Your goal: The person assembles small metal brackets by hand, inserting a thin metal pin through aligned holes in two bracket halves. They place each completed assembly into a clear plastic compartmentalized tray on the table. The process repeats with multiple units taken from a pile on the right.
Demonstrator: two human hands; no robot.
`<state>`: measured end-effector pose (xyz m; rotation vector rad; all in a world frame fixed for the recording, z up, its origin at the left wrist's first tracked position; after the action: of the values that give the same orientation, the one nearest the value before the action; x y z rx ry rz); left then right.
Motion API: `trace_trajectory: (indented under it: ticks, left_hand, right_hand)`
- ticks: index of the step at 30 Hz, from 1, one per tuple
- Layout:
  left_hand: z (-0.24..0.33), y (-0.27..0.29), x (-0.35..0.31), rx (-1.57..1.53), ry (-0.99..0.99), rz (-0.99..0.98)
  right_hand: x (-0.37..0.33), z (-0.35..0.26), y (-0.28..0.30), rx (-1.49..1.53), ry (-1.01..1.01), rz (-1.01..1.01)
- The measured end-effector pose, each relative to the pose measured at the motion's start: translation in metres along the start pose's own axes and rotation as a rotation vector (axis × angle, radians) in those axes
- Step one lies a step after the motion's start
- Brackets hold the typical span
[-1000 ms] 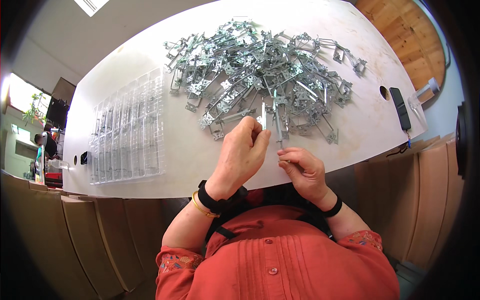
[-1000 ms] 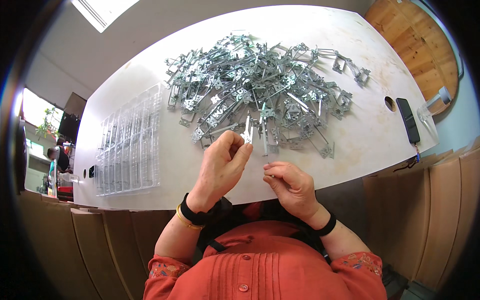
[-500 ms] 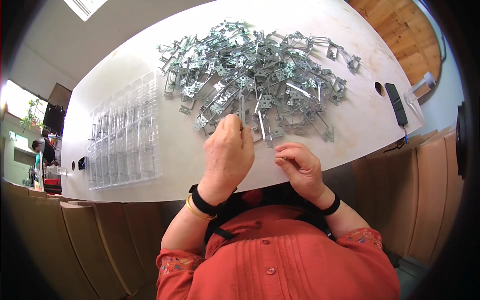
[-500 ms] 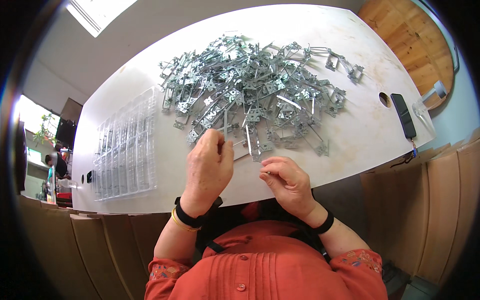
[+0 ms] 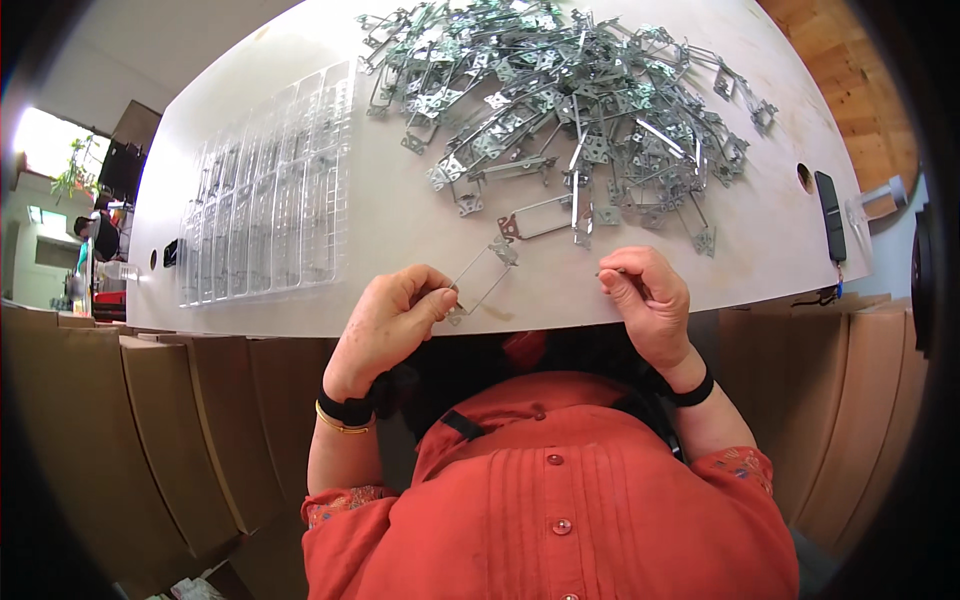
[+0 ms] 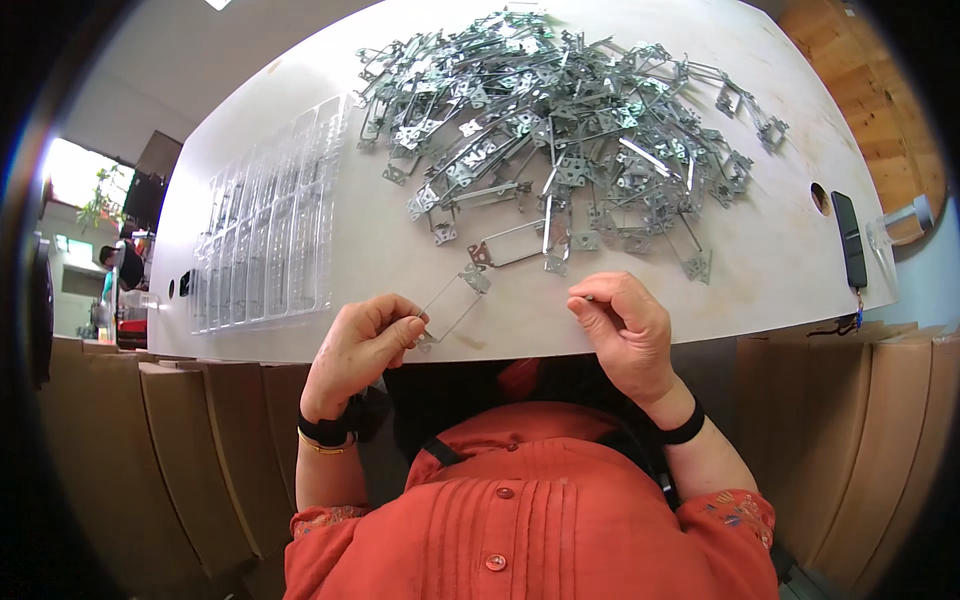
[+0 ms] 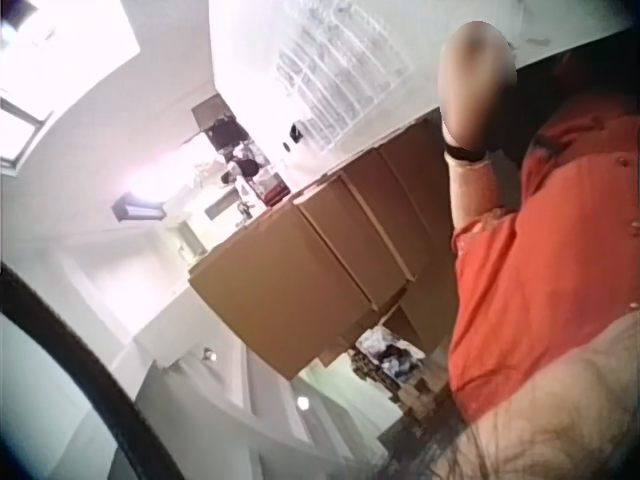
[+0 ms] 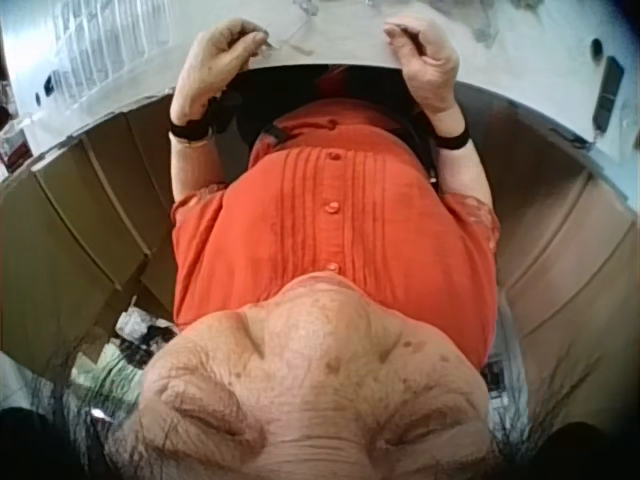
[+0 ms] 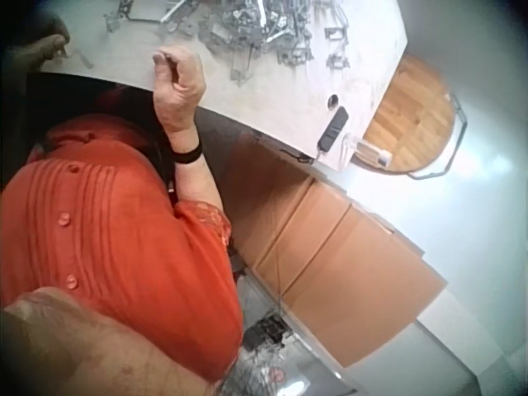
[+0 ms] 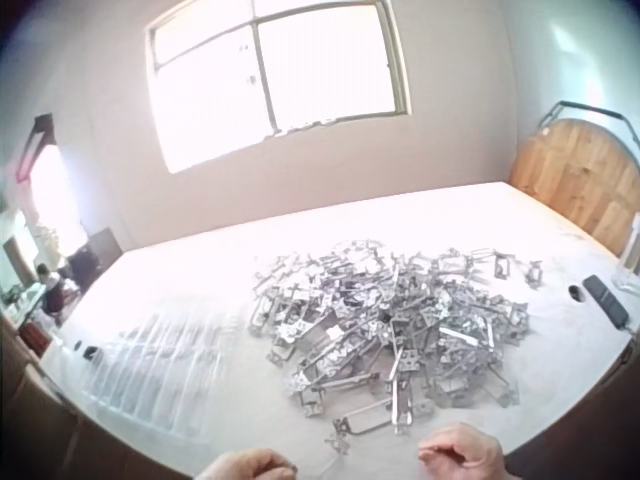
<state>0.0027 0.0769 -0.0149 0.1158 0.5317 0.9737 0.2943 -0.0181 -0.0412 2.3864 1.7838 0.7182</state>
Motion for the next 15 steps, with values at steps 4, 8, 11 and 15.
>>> trace_trajectory:
  ticks: [4, 8, 11, 15]
  left_hand:
    - [-0.01, 0.017, -0.005, 0.073, -0.052, 0.141]
    - [-0.007, 0.029, -0.013, 0.248, -0.168, 0.331]
    - [-0.004, 0.024, -0.019, 0.344, -0.339, 0.451]
    - [0.003, 0.008, -0.029, 0.339, -0.218, 0.412]
  right_hand:
    - [0.001, 0.001, -0.002, -0.02, 0.006, -0.013]
    - [0.003, -0.001, -0.003, -0.02, -0.009, -0.029]
    - [0.001, 0.001, -0.003, -0.025, -0.02, -0.018]
    - [0.002, 0.0, -0.003, -0.074, 0.003, -0.018]
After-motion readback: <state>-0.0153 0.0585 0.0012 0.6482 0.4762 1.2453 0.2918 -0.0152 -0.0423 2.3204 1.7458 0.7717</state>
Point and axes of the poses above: each hand's wrist, its own x-axis towards the middle knuckle, its own y-axis out of the back of the hand, z = x × y, the point moved 7 cm from there along x, towards the middle knuckle, and after that the axes turned 7 degrees about -x, right-handed, at the moved point
